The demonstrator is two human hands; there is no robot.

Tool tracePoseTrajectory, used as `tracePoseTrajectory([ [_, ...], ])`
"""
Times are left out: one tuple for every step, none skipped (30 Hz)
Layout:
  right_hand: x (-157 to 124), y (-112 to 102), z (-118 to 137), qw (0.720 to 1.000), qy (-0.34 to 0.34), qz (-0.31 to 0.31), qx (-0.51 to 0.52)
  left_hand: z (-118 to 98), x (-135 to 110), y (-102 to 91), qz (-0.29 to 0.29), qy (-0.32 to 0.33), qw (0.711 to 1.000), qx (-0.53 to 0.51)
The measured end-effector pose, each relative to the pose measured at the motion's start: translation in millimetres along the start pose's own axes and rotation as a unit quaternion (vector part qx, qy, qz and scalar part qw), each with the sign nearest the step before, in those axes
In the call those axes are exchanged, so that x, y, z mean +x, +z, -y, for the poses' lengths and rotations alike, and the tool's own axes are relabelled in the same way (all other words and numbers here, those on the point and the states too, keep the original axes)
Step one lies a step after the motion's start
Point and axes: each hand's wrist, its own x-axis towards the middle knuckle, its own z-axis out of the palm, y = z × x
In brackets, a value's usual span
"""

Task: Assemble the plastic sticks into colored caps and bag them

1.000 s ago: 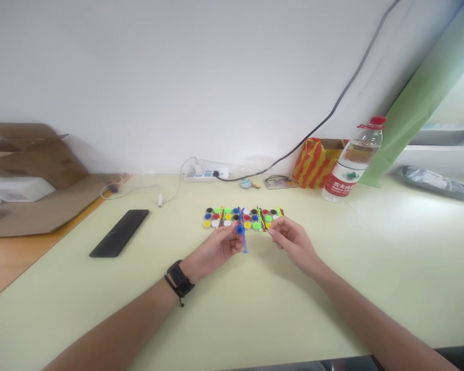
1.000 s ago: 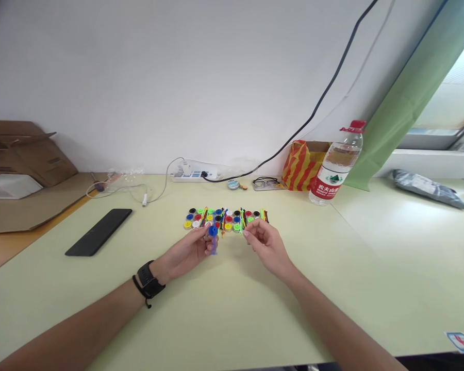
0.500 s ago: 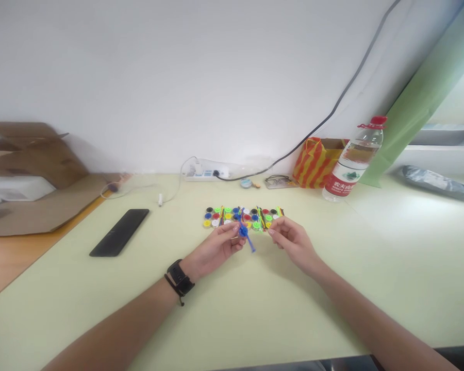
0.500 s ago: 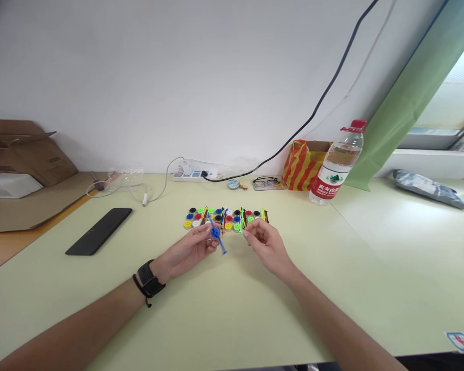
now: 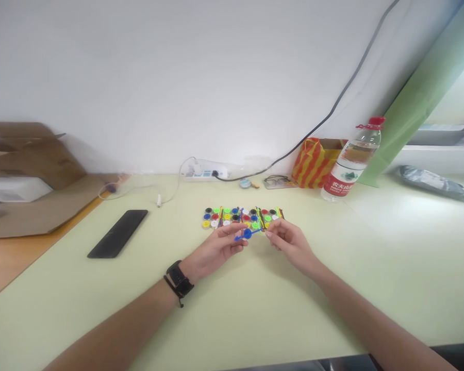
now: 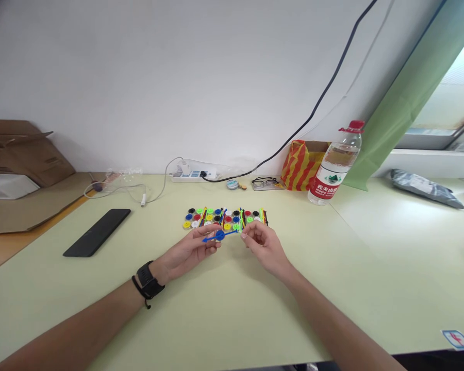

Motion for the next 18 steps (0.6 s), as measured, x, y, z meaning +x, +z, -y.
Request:
tracePoseTrajectory([
  [-0.1, 0.2, -0.2, 1.000, 0.001, 0.003, -0.001, -0.1, -0.2, 0.4, -0.001, -0.001, 1.000, 0.004],
  [-0.2, 0.4, -0.2, 1.000, 0.000, 0.007, -0.004, -0.1, -0.4, 1.0, -0.002, -0.002, 1.000, 0.008],
  [-0.6, 0.5, -0.1, 1.000, -0.003, 0.011, -0.008, -0.1, -0.5, 1.6, -0.002, -0.003, 1.000, 0.012],
  [-1.1, 0.7, 0.1, 1.000, -0.006, 0.015, -0.012, 0.1, -0.6, 2.2, -0.002, -0.003, 1.000, 0.016],
  [-1.7, 0.9, 0.5, 1.000, -0.012, 0.020, -0.017, 0.4, -0.5, 2.7, -0.001, -0.002, 1.000, 0.021],
  [-2.4, 1.3, 1.1, 0.999, -0.019, 0.025, -0.023, 0.9, -0.4, 3.1, 0.001, -0.001, 1.000, 0.028],
  [-3.2, 1.8, 1.6, 0.999, -0.025, 0.033, -0.032, 1.6, -0.1, 3.4, 0.004, 0.001, 0.999, 0.041],
  [-3.9, 2.6, 2.0, 0.998, -0.031, 0.042, -0.043, 2.4, 0.1, 3.6, 0.009, 0.002, 0.998, 0.056],
  [-4.6, 3.7, 2.2, 0.996, -0.035, 0.053, -0.057, 3.4, 0.3, 3.7, 0.013, 0.003, 0.997, 0.074],
  [-5.1, 5.0, 2.0, 0.994, -0.038, 0.064, -0.074, 4.4, 0.4, 3.7, 0.018, 0.004, 0.996, 0.092],
  [-5.5, 6.3, 1.5, 0.992, -0.040, 0.074, -0.091, 5.4, 0.4, 3.8, 0.024, 0.005, 0.994, 0.108],
  [-5.8, 7.7, 0.7, 0.990, -0.040, 0.082, -0.106, 6.4, 0.4, 3.9, 0.030, 0.006, 0.992, 0.123],
  [-6.0, 8.9, -0.3, 0.988, -0.041, 0.088, -0.118, 7.1, 0.2, 4.0, 0.036, 0.007, 0.990, 0.133],
  [-6.0, 10.0, -1.3, 0.986, -0.043, 0.091, -0.129, 7.6, 0.0, 4.3, 0.041, 0.008, 0.989, 0.140],
  [-6.1, 10.7, -2.3, 0.985, -0.048, 0.091, -0.139, 7.9, -0.2, 4.7, 0.046, 0.006, 0.989, 0.143],
  [-6.1, 11.2, -3.1, 0.983, -0.055, 0.088, -0.149, 7.8, -0.5, 5.4, 0.050, 0.004, 0.988, 0.144],
  [-6.1, 11.4, -3.7, 0.982, -0.061, 0.083, -0.159, 7.6, -0.7, 6.2, 0.052, 0.002, 0.988, 0.142],
  [-6.1, 11.4, -4.0, 0.980, -0.067, 0.079, -0.167, 7.2, -0.9, 7.2, 0.051, 0.001, 0.989, 0.140],
])
